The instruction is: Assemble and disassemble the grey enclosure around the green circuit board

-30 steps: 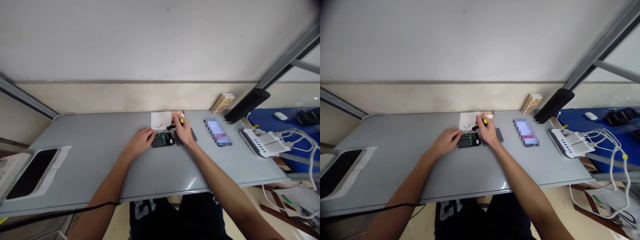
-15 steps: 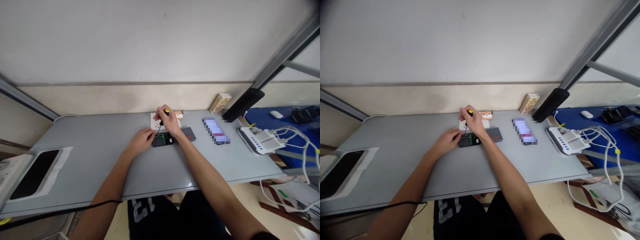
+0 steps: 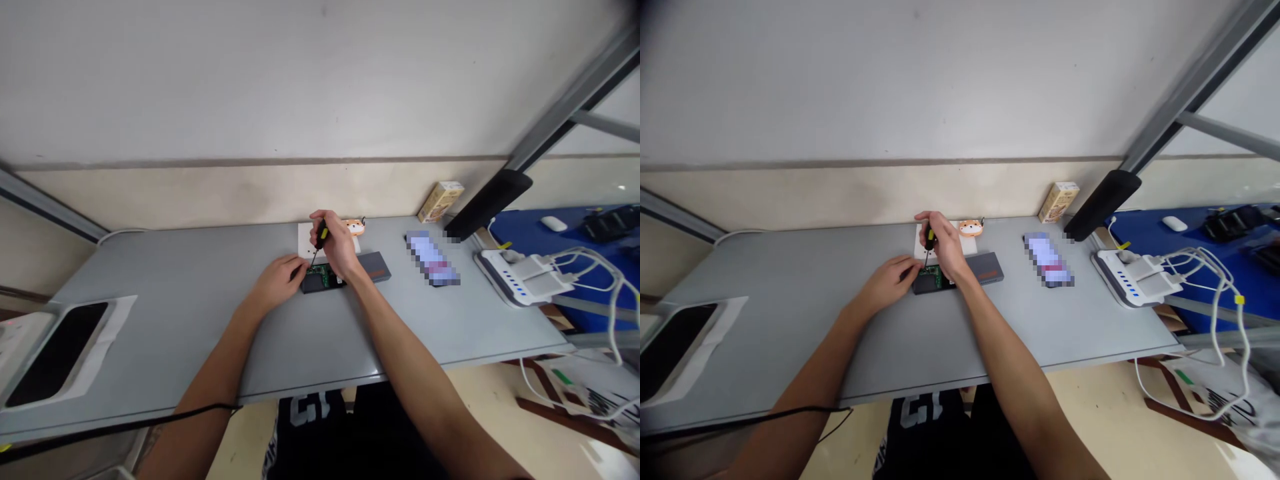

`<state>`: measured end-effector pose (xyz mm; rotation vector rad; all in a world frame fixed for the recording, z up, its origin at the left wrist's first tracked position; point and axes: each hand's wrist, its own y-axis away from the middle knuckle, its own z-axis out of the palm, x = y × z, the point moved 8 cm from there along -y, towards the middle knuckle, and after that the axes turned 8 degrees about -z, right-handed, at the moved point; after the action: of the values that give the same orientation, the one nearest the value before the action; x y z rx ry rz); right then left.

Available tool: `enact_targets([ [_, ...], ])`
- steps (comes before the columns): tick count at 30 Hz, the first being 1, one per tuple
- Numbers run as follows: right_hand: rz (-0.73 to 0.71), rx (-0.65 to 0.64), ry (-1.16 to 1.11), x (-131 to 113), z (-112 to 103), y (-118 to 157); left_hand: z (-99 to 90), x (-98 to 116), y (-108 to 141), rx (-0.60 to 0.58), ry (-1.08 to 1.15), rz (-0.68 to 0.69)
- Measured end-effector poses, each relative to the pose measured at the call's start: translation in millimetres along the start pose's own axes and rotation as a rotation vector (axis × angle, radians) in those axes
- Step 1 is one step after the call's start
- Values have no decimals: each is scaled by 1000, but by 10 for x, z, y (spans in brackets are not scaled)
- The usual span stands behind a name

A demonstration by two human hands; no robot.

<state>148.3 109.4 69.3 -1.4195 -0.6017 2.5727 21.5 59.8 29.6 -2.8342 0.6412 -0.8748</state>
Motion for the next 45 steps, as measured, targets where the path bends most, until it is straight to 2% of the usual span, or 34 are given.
enact_targets([
  [8, -64, 70, 165, -70, -97, 26, -22, 17, 2, 14, -5, -6],
  [15, 11, 35, -70, 17, -57, 2, -11, -24, -18, 9, 5, -16],
  [18, 24, 59, -54, 31, -79, 20, -6, -24, -14, 6, 10, -10],
  [23, 1, 71, 110, -13, -63, 47, -1, -12, -5, 4, -5, -17],
  [27, 21, 56, 17, 3, -34, 26, -1, -8, -6, 1, 5, -18],
  [31, 39, 93, -25, 30, -101, 10, -4, -23, -9, 2, 15, -23],
  [38, -43, 114, 225, -72, -180, 39, -9, -20, -2, -3, -2, -40],
  [45, 8, 51, -14, -10, -146, 11, -1, -37, -5, 5, 8, -46],
])
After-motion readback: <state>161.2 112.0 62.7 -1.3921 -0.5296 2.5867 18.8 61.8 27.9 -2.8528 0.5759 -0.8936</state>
